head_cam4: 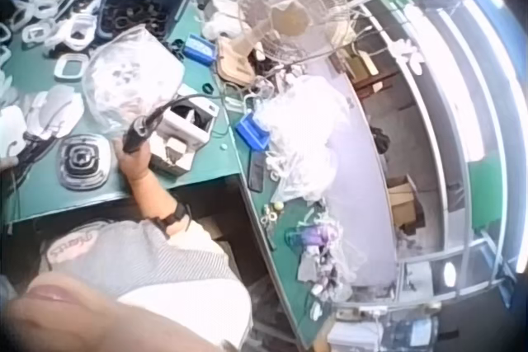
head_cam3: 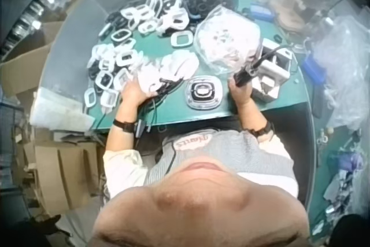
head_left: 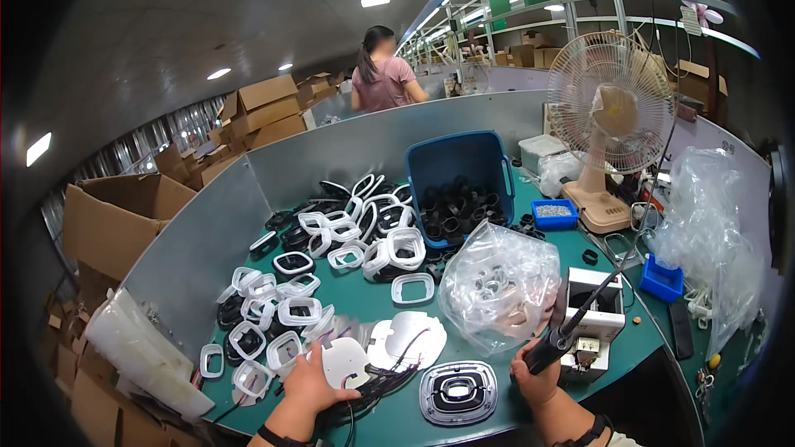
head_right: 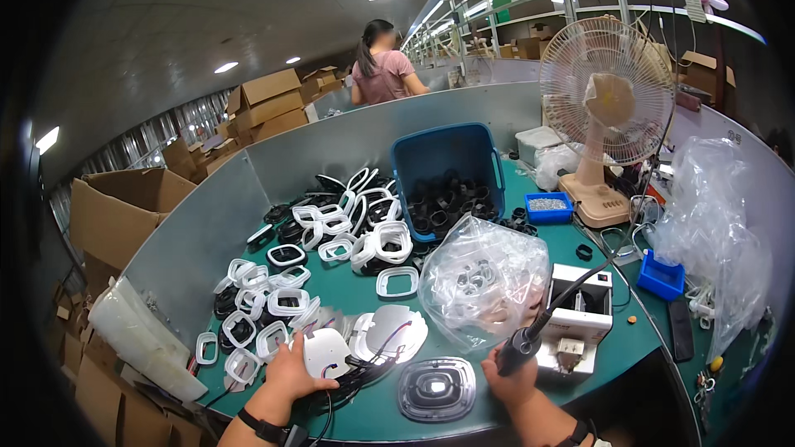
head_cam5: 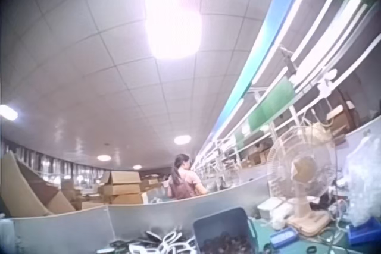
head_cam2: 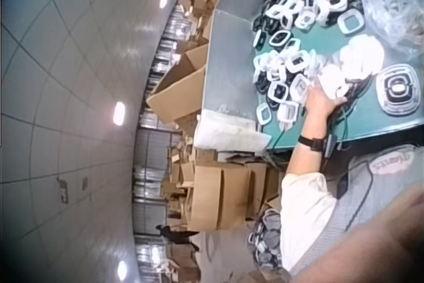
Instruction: Assembling plastic housings with internal electronic parts and screws using an electric screwdriver.
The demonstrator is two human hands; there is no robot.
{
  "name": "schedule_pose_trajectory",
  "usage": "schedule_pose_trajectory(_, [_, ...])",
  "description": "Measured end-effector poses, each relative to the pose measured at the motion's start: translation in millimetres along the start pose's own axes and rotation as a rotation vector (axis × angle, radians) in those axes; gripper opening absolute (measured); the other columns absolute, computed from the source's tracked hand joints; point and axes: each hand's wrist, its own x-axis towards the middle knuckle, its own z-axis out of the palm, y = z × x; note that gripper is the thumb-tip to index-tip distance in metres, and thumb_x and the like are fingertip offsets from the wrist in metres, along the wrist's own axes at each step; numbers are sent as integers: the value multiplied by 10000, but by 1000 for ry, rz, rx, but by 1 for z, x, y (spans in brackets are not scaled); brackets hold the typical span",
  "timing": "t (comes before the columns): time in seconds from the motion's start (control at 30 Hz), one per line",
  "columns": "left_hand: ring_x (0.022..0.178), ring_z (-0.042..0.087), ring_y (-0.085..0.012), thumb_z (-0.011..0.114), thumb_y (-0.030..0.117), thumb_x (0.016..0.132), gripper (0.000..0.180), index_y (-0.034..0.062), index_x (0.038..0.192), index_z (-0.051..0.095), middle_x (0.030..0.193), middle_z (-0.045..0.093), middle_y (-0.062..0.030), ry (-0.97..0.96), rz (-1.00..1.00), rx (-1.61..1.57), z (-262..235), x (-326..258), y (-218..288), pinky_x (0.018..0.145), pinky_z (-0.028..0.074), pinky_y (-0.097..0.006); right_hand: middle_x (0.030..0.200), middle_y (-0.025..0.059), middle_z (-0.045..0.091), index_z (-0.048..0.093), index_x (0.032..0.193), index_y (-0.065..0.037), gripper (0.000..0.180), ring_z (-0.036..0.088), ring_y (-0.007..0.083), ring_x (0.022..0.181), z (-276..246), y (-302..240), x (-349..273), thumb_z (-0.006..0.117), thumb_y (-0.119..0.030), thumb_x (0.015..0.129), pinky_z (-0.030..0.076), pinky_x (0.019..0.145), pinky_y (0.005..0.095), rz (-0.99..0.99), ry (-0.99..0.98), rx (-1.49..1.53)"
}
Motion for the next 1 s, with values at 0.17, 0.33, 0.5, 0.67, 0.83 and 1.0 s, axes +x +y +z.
schedule_pose_trajectory(0.17, [1143,591,-392,884,625,464,1359,74,1524,234,1292,473,-254,43,8,-7,7,2,-2,902,523,-421,726,32,583,531,969,-14,320,577,122,638,2,1,2,754,-38,740,474,611,272,12,17,10])
schedule_pose_trajectory(0.33, [1222,529,-377,901,522,487,1238,86,1486,315,1317,459,-244,14,-17,-86,-6,-3,6,947,503,-430,730,38,583,529,980,-5,324,580,119,637,7,-9,9,757,-48,754,482,601,277,55,47,-39])
schedule_pose_trajectory(0.5, [1313,421,-403,908,489,487,1211,24,1453,344,1367,422,-269,229,83,-58,4,-1,-4,1023,445,-449,745,47,583,516,1017,-1,310,585,122,625,17,-49,17,729,-21,792,494,588,267,90,68,225])
schedule_pose_trajectory(0.67, [1292,388,-441,901,381,506,1150,-87,1393,339,1353,412,-275,503,218,-320,4,-2,-22,1104,338,-463,752,54,581,499,1067,-3,327,592,126,630,11,-82,30,714,-21,822,503,593,269,-2,-48,300])
schedule_pose_trajectory(0.83, [1321,386,-365,862,402,587,1188,-63,1484,238,1424,353,-224,475,259,-693,3,-17,-46,1105,338,-426,751,78,564,466,1066,-18,451,605,185,634,2,-108,32,773,-260,841,539,641,334,-23,-76,386])
schedule_pose_trajectory(1.0, [1340,391,-280,846,519,648,1203,-36,1512,219,1459,346,-148,271,510,-1543,22,-35,-48,1111,328,-404,795,87,588,495,1065,0,487,614,191,684,-10,-140,33,752,-358,858,533,675,342,-28,-29,424])
